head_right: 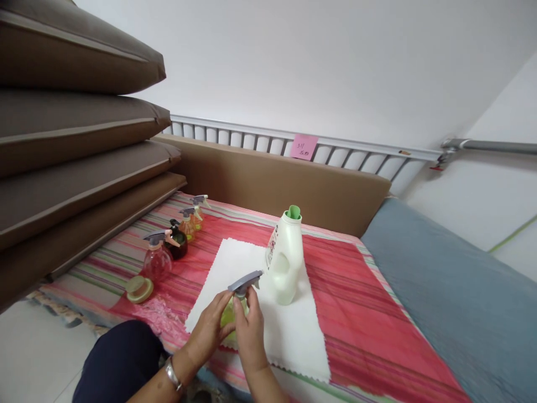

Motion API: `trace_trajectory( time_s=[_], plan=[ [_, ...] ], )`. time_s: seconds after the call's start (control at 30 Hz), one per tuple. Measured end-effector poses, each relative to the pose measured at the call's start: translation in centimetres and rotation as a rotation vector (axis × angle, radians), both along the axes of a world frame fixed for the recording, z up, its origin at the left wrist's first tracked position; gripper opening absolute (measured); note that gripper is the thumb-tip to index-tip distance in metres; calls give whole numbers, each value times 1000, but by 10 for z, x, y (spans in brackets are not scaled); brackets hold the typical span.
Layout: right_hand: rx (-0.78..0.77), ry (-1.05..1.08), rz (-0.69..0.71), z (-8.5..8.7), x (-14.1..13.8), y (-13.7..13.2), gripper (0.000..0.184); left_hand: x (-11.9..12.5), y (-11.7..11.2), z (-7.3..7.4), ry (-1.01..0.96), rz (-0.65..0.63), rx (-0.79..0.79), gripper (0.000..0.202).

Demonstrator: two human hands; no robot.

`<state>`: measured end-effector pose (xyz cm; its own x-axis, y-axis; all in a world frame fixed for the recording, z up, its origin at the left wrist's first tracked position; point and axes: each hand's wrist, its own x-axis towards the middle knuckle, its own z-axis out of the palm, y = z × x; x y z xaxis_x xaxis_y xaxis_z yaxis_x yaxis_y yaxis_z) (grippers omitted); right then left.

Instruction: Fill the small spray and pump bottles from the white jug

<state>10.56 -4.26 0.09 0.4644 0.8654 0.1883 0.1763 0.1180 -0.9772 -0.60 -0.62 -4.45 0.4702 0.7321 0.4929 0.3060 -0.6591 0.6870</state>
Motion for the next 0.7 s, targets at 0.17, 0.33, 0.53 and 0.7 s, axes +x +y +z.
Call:
trace_trajectory(
  time_s=[0.17,0.33,0.53,0.7],
  plan=[
    [-5,-48,-25,7,-1,-1,27,0,0,0,-12,1,6,81],
    [6,-9,0,2,-4,-3,36,-1,1,-3,-44,2,40,82],
    [6,9,-34,-5,-7,-1,30,-2,2,-6,-45,11,66,85],
    [-4,36,-23,-10,-8,-1,41,-2,2,-2,-30,4,80,87]
  ],
)
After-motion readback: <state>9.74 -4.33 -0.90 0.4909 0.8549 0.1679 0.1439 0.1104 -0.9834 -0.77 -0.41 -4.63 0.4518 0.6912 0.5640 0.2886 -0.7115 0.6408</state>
